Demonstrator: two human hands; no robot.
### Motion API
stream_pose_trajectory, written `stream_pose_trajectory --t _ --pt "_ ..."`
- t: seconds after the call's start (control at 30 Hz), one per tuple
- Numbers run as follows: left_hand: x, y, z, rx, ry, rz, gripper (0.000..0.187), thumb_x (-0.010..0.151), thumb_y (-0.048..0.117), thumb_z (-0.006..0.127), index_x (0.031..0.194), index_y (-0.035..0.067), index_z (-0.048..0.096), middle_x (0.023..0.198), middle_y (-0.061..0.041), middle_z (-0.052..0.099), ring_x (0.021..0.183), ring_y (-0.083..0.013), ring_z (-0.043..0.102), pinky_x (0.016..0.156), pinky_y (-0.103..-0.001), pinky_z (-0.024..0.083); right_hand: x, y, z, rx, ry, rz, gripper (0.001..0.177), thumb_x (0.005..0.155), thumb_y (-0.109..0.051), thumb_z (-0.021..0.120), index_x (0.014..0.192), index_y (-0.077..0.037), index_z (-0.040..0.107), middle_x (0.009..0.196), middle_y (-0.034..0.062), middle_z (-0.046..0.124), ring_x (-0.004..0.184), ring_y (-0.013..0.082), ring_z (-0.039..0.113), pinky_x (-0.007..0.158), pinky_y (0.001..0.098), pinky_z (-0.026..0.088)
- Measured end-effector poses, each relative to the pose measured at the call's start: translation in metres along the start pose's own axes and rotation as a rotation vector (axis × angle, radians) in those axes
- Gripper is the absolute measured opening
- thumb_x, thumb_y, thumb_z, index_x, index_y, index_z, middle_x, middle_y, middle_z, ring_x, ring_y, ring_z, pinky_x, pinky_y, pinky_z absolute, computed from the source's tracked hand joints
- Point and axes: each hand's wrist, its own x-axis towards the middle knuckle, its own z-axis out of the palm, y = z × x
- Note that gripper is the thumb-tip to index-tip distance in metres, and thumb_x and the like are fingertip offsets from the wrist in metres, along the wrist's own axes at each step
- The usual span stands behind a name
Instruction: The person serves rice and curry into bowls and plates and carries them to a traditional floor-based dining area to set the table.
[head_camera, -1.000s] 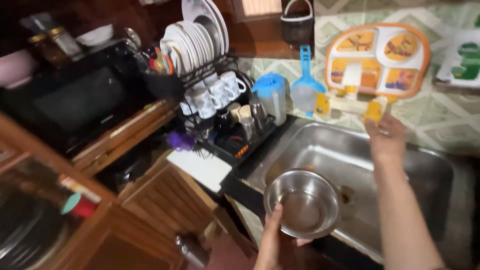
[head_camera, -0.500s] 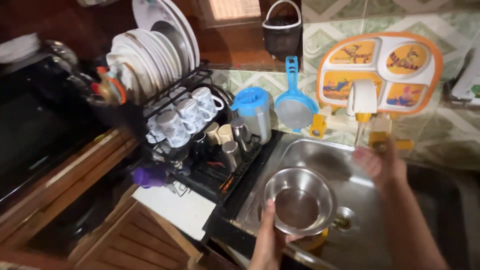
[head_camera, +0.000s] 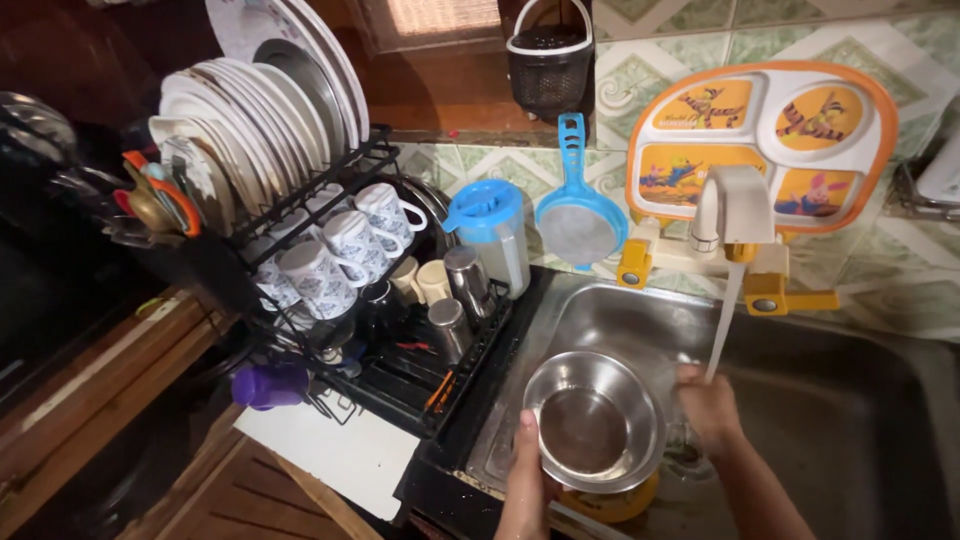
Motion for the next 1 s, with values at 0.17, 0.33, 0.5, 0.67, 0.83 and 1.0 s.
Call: stream_pose_trajectory --t 0.17,0.33,0.5,0.67,0.83,1.0 --pt "0.019 -0.012 -0.011 0.006 -0.112 0.061 0.078 0.100 0.072 0.044 0.149 0.010 0.049 0.110 -0.020 0.063 0.083 -0.0251 0.057 0.059 -0.031 0.046 -0.013 -0.016 -0.024 0.376 -0.273 0.046 0.008 0.088 -0.005 0.068 0.090 0.001 0.073 0.088 0.0183 0.074 0.077 0.0227 0.071 0.070 0.0387 0.058" --pt "0.014 0.006 0.001 0.076 0.015 -0.026 0.079 0.088 0.069 0.045 0.149 0.019 0.047 0.132 -0.007 0.066 0.110 -0.0198 0.071 0.078 -0.034 0.061 -0.077 -0.122 -0.060 -0.277 -0.072 0.036 0.019 0.093 -0.023 0.077 0.101 -0.007 0.083 0.089 0.0133 0.083 0.078 0.0229 0.077 0.073 0.0356 0.059" --pt "0.074 -0.051 -0.025 0.047 -0.021 0.124 0.081 0.090 0.071 0.052 0.150 0.015 0.047 0.142 -0.010 0.064 0.121 -0.0230 0.067 0.088 -0.033 0.060 -0.042 -0.086 -0.074 -0.060 -0.296 -0.018 0.023 0.094 -0.019 0.069 0.108 -0.007 0.081 0.104 0.0115 0.081 0.099 0.0214 0.072 0.090 0.0355 0.052" --pt "0.017 0.006 0.004 0.001 -0.063 0.038 0.082 0.085 0.070 0.052 0.152 0.024 0.046 0.140 -0.008 0.063 0.117 -0.0254 0.068 0.079 -0.038 0.060 0.025 -0.074 -0.125 0.255 -0.275 -0.133 0.027 0.096 -0.015 0.064 0.121 -0.009 0.073 0.113 0.0106 0.076 0.109 0.0204 0.066 0.098 0.0370 0.047" --pt "0.074 -0.053 -0.040 -0.055 -0.062 0.118 0.077 0.093 0.067 0.052 0.150 0.017 0.043 0.143 -0.011 0.063 0.121 -0.0241 0.067 0.085 -0.037 0.057 0.070 -0.111 -0.162 0.460 -0.043 -0.329 0.037 0.097 -0.013 0.067 0.133 -0.010 0.062 0.113 0.0089 0.068 0.107 0.0193 0.060 0.100 0.0399 0.045" --pt "0.013 -0.012 -0.016 -0.034 -0.014 0.062 0.083 0.091 0.070 0.047 0.153 0.015 0.043 0.148 -0.012 0.060 0.129 -0.0262 0.060 0.095 -0.038 0.053 -0.028 -0.192 -0.119 0.096 0.167 -0.617 0.047 0.095 -0.008 0.074 0.139 -0.007 0.060 0.115 0.0123 0.067 0.105 0.0233 0.061 0.117 0.0496 0.029"
